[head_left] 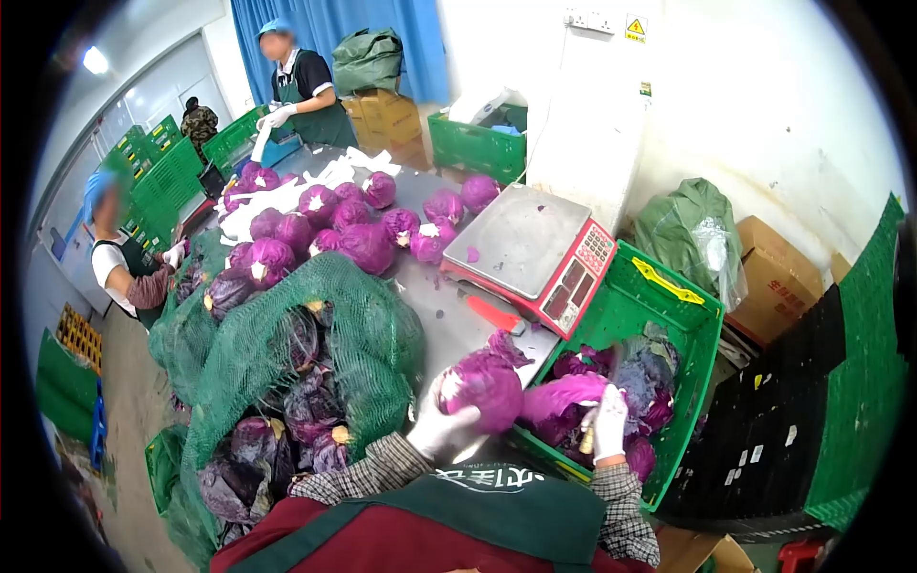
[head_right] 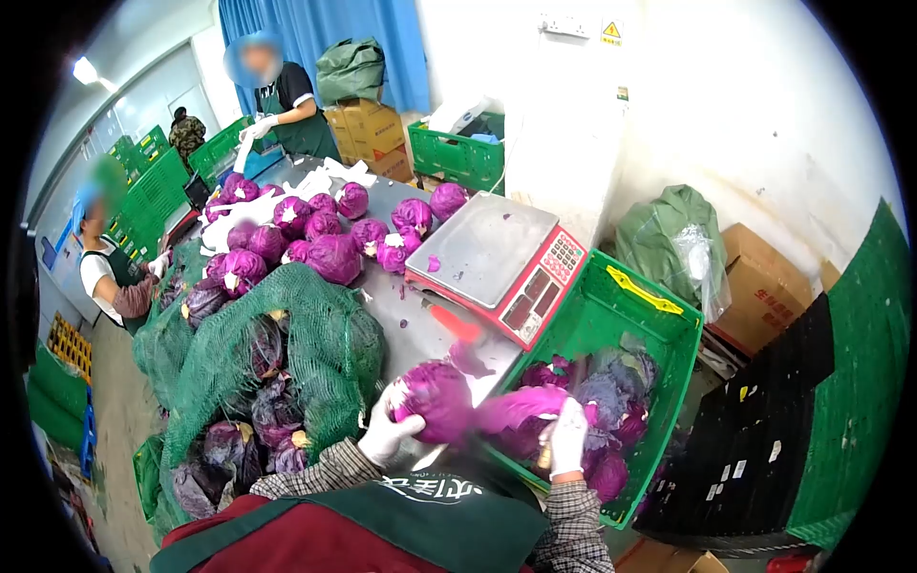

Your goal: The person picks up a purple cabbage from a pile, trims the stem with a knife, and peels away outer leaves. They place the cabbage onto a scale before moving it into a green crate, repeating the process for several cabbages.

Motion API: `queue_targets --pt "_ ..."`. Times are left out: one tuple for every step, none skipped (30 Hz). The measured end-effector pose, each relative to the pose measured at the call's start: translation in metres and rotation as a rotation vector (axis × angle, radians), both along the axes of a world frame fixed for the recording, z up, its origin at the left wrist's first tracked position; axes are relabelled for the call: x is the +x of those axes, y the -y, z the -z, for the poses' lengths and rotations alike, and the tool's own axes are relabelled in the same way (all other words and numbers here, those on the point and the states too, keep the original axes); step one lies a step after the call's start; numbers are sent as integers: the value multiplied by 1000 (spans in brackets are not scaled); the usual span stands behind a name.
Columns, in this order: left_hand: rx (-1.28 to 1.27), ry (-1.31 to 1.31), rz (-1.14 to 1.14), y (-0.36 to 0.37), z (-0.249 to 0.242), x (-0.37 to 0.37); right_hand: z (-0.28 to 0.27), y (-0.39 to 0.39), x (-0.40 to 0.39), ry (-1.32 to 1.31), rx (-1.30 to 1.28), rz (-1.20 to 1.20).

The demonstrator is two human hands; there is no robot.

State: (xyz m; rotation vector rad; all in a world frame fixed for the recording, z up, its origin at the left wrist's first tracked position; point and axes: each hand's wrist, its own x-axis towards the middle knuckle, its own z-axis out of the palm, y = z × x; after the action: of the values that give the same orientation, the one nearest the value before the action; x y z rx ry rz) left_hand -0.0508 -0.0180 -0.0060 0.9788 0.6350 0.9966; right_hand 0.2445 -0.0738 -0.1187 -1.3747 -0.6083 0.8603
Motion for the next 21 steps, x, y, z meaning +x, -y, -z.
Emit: queue_targets --pt "-19 -48 -64 -7 15 -7 2 14 20 -54 -119 28" --pt "-77 12 -75 2 -23 1 2 25 35 -108 -237 54" --pt "46 -137 -97 -2 -13 -4 10 31 40 166 -344 90" --pt "178 -287 -116 -13 0 -8 -16 28 30 414 -450 36" --pt "226 -401 -111 -20 7 -10 -43 26 21 667 -556 -1" --pt "265 -523 -98 -21 16 -12 -58 19 3 812 -190 -28" --pt "252 -605 -95 -24 26 -11 -71 5 -15 680 2 -145" --pt "260 -668 -101 -24 32 -9 -105 -2 -41 554 -13 -293" --pt "297 -733 -100 -21 34 -7 -132 -6 -57 593 48 -538" --pt "331 -800 -104 -20 34 -7 -133 -13 -72 669 195 -621" --pt "336 -814 -99 -17 20 -4 -121 -19 -82 860 236 -630" --pt "348 -847 -83 -20 18 -4 -104 -23 -88 1054 276 -641" --pt "356 -878 -71 -22 19 -5 -92 -26 -91 946 271 -652" --pt "365 -906 -59 -24 20 -5 -82 -29 -92 841 263 -661" --pt "377 -918 -61 -24 22 -5 -76 -31 -92 737 253 -671" --pt "366 -908 -56 -25 24 -6 -72 -32 -92 726 244 -669" --pt "356 -899 -47 -28 24 -6 -69 -31 -90 714 232 -663" --pt "351 -889 -37 -31 25 -5 -67 -30 -88 703 223 -653" --pt "358 -858 -29 -30 24 -6 -68 -31 -87 786 311 -592" --pt "371 -876 -25 -31 23 -6 -71 -31 -87 783 304 -588" --pt "382 -896 -20 -31 22 -6 -75 -28 -88 778 296 -584"
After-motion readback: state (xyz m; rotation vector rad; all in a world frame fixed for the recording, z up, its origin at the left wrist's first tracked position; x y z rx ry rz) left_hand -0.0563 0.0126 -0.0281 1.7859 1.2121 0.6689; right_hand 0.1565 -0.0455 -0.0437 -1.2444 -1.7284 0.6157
